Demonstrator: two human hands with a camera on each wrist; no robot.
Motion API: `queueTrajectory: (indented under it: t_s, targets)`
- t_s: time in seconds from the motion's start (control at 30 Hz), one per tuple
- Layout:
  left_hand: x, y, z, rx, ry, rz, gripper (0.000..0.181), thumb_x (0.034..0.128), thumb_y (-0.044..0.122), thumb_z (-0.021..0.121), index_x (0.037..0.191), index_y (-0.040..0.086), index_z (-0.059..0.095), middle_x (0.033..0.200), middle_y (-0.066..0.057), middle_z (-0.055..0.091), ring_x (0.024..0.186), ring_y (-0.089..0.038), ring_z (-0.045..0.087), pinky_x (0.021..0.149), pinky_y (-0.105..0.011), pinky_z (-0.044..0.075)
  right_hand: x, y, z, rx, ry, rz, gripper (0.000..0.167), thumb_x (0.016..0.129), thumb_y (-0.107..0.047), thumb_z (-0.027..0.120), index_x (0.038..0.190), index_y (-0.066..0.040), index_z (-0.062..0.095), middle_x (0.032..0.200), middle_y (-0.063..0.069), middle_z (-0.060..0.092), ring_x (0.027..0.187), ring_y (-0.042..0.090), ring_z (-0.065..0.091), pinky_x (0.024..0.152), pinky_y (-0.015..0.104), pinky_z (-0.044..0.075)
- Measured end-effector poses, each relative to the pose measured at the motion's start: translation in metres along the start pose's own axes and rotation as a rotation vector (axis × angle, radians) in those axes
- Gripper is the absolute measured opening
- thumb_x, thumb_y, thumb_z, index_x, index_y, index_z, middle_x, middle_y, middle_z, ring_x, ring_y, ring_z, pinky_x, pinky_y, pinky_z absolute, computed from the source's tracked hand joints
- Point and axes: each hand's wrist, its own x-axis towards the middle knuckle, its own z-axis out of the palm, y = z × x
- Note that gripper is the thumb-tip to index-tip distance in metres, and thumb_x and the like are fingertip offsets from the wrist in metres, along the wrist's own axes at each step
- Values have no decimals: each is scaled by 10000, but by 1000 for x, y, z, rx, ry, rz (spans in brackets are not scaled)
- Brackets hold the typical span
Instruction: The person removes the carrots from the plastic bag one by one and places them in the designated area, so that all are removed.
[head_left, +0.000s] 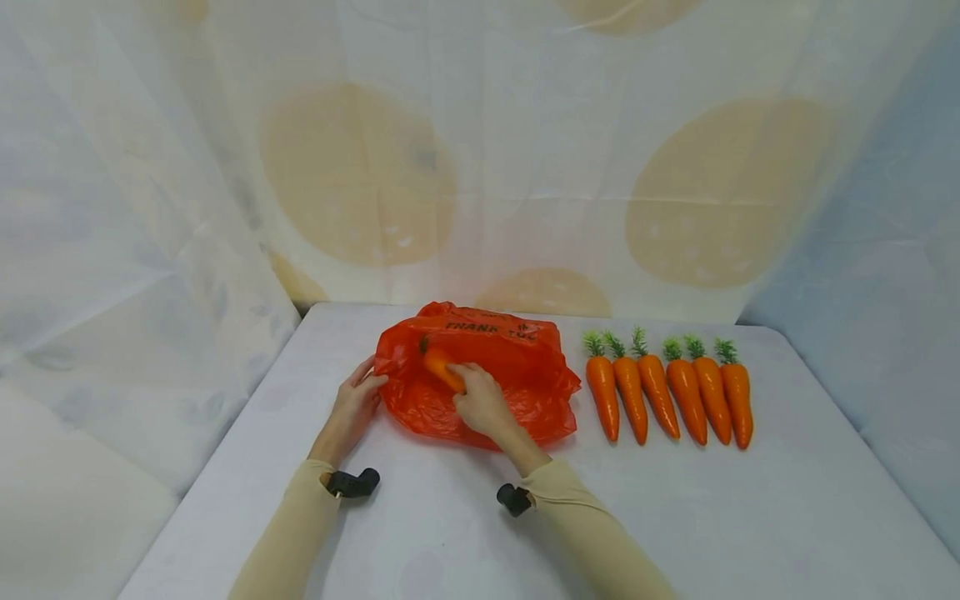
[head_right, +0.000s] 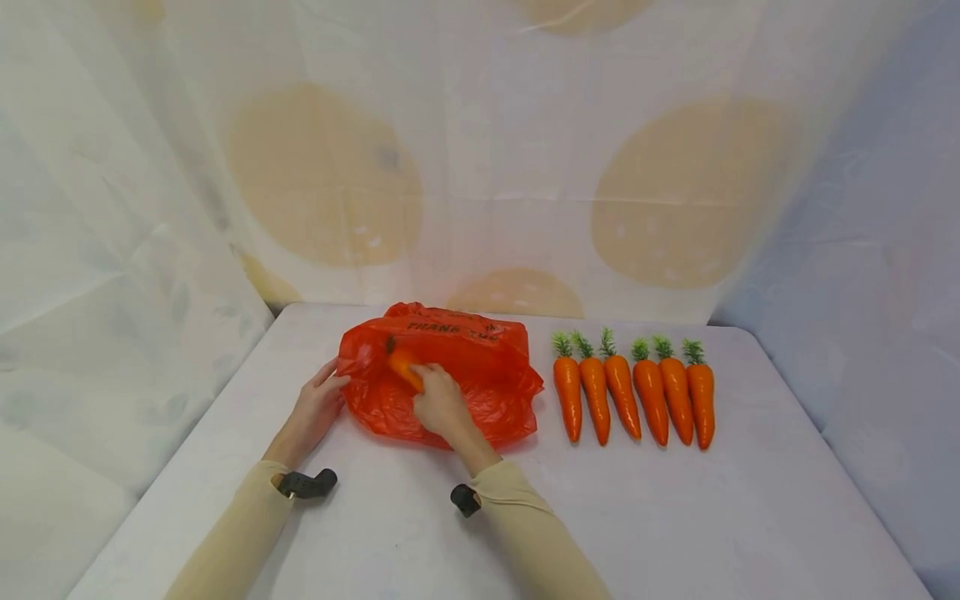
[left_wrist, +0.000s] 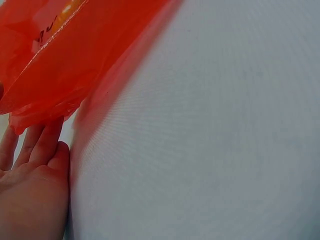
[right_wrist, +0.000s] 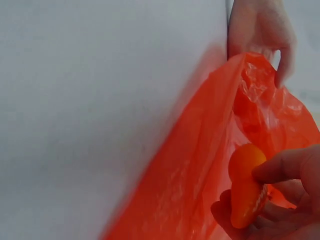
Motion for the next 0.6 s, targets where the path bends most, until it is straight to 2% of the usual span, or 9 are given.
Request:
queueTrajectory:
  t_s: [0.23, 0.6]
  targets:
    - [0, 2, 0, 26, 7, -1, 627, 1014, 135, 500, 1580, 171, 232, 1541, -67, 347, 1236, -135, 471, 983, -182, 453, -10, 2, -14, 19, -57, 54, 516, 880, 13, 597, 1387, -78, 570, 1387, 129, 552, 1199, 290, 540, 1043, 463, 452]
    - [-1, 1, 0, 60, -10, -22, 644, 1020, 172, 502, 1589, 208, 204, 1588, -41, 310, 1339, -168, 390, 1023, -195, 436, -33, 10, -30, 92, -51, 17, 511, 881, 14, 605, 1375, -116, 589, 1362, 92, 563, 1101, 252, 544, 997, 449, 490]
